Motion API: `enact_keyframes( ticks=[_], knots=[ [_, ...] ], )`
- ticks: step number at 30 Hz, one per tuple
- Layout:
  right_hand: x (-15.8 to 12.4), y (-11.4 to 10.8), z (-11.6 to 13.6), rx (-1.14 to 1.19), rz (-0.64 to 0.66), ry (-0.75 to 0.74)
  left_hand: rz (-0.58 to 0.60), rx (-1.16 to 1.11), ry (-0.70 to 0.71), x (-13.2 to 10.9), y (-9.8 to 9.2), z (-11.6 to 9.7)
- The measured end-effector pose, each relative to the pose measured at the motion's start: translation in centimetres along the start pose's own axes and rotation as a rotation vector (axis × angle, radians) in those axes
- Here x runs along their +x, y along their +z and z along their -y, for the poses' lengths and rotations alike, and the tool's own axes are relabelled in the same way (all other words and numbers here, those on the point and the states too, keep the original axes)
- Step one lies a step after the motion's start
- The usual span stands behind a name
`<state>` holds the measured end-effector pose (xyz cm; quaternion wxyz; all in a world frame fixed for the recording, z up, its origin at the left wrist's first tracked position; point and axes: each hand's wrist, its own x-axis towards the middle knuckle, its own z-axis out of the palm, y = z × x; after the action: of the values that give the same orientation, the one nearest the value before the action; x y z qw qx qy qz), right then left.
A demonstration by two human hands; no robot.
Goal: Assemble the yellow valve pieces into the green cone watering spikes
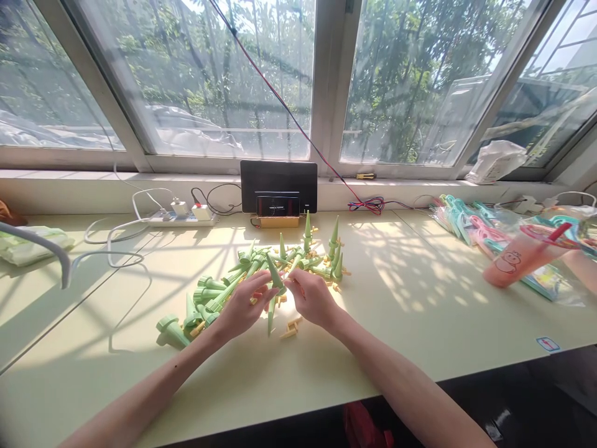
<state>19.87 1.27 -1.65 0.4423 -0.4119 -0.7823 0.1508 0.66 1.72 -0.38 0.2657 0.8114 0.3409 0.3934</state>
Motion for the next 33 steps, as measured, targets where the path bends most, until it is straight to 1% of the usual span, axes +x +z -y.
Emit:
enact_keyframes(
  ticks=[4,7,15,19,24,29,31,33],
  knots=[
    [0.1,-0.1,0.2,-0.039,0.019,0.009,-0.045,0.09,0.074,-0.1,0.3,0.3],
    [0.2,-0.1,0.4,-0.063,0.021,0.015,-0.077,0.135,0.101,-0.1,0.4,0.3],
    [0.0,0.4,0.3,0.037,0.028,0.055,-0.12,0.139,0.13,-0.2,0.4,0.3],
    [-0.1,0.7,0.2,0.076,0.022,0.073,-0.146,0.158,0.109,-0.1,0.5,0.2],
    [-0.1,0.8,0.7,0.071,-0.056,0.08,-0.178,0.109,-0.001,-0.1,0.5,-0.6],
    [0.1,0.6,0.8,0.048,-0.143,0.069,-0.255,-0.069,-0.204,0.1,0.1,-1.3],
    [0.1,0.6,0.8,0.047,-0.152,0.06,-0.236,-0.157,-0.291,0.3,0.0,-1.3],
    [0.1,0.6,0.8,0.047,-0.144,0.038,-0.175,-0.24,-0.358,0.4,0.0,-1.3]
  ],
)
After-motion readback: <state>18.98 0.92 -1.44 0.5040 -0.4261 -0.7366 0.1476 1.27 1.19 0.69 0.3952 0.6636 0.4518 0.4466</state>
